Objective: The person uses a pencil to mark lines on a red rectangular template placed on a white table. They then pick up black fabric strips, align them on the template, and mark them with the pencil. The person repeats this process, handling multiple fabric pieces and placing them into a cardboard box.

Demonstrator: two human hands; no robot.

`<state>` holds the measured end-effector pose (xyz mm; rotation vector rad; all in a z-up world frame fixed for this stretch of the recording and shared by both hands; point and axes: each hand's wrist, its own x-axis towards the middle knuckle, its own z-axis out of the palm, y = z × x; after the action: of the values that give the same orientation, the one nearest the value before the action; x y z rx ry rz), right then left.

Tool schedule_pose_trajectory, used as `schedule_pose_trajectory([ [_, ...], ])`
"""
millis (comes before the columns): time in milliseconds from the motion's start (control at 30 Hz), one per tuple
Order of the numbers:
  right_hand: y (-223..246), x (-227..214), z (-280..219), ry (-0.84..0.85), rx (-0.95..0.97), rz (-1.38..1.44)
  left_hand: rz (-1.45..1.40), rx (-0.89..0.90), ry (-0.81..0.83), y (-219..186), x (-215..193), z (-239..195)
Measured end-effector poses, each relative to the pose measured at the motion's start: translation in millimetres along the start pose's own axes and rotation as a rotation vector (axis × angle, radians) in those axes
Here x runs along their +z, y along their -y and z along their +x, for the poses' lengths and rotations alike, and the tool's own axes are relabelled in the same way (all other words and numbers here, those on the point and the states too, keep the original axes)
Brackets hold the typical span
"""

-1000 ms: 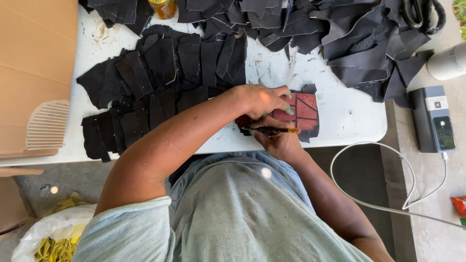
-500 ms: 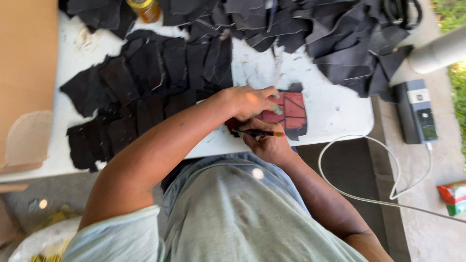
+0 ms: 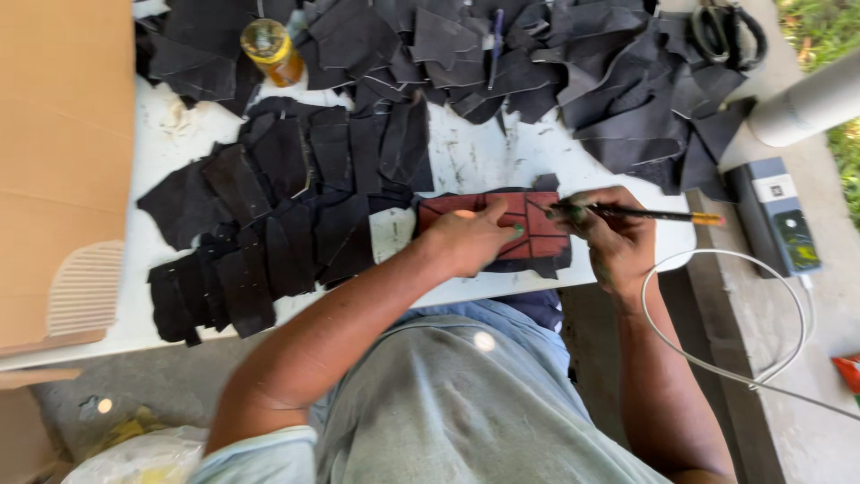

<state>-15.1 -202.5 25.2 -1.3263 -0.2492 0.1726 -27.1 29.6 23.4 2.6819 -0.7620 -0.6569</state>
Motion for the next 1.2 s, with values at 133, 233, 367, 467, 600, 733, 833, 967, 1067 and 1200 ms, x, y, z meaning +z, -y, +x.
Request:
schedule_pose_trajectory([
  [133,0,54,23,0.246,0.012,-0.207,-0.098,-0.049,0.066,-25,14,-3],
  [233,-3,98,42,0.414,0.063,-0.396,-0.124,-0.108,0.019,-37,31,-12],
  [367,-16,129,41,0.606,-0.066,-0.856,-0.111,-0.127,-0.158,-36,67,-8],
  [467,-26,135,42,0.636,-0.053,-0.976,-0.117,-0.121,-0.222,-30,85,1],
  [600,-41,141,46,0.656,-0.188,-1.178,-0.131,-0.099,-0.268,-29,94,10],
  [733,-47,143,48,0.594,-0.254,-1.198,-0.136,-0.092,-0.296,-31,101,8],
  [833,-38,135,47,0.640,-0.090,-1.118,-0.121,-0.093,-0.329,-24,102,11],
  [967,-43,123,28,0.660,-0.071,-1.087,-0.112,-0.052,-0.372,-27,118,15],
  [1067,-55,127,22,0.665,-0.211,-1.189,-0.056,-0.020,-0.486,-26,122,17],
  [1200,-63,128,24,0.612,-0.284,-1.290,-0.121,-0.056,-0.338,-24,122,18],
])
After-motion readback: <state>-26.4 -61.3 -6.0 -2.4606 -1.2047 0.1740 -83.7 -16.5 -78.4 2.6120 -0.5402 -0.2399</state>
